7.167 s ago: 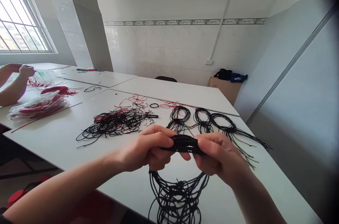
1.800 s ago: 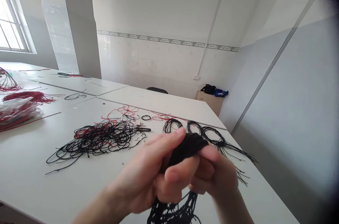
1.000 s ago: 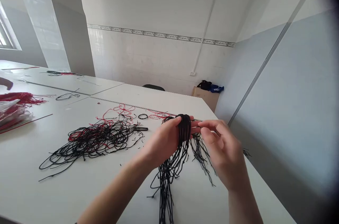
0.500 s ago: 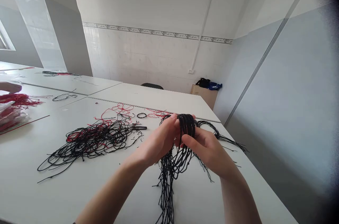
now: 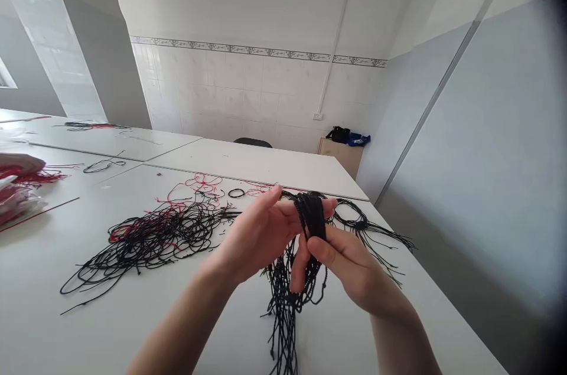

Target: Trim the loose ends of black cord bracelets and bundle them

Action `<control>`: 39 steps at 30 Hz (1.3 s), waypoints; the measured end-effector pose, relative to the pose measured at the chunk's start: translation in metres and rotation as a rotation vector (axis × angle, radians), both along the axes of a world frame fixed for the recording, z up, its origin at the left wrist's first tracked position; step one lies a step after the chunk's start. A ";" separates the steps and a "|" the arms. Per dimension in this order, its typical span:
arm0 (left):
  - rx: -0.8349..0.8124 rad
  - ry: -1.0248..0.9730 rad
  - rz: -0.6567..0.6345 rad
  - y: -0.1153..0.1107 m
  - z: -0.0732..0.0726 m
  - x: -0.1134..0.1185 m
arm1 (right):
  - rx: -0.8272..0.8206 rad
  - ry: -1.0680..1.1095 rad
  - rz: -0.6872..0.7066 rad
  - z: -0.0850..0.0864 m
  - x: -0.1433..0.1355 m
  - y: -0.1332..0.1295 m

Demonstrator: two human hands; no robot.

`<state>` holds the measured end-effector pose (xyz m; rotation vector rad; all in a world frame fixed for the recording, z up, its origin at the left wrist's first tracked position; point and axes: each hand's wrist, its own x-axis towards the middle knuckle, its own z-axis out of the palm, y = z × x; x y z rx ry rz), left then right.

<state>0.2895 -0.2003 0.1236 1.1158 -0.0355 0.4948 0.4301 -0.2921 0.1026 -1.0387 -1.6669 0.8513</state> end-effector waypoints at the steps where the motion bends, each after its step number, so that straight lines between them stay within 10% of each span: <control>1: -0.018 -0.010 0.006 0.000 0.000 0.001 | -0.020 -0.001 0.012 0.000 0.000 -0.002; 15: -0.239 -0.133 0.039 -0.002 -0.002 0.003 | -0.158 -0.211 0.029 0.003 -0.009 -0.009; 25: -0.202 -0.138 -0.051 -0.007 -0.003 -0.001 | 0.043 -0.473 -0.224 0.011 0.001 -0.024; 31: -0.178 -0.103 0.013 -0.009 -0.004 0.002 | 0.159 -0.431 -0.442 0.016 0.012 -0.039; 39: -0.091 -0.044 -0.005 -0.011 -0.007 0.005 | 0.103 -0.278 -0.374 0.009 -0.003 -0.029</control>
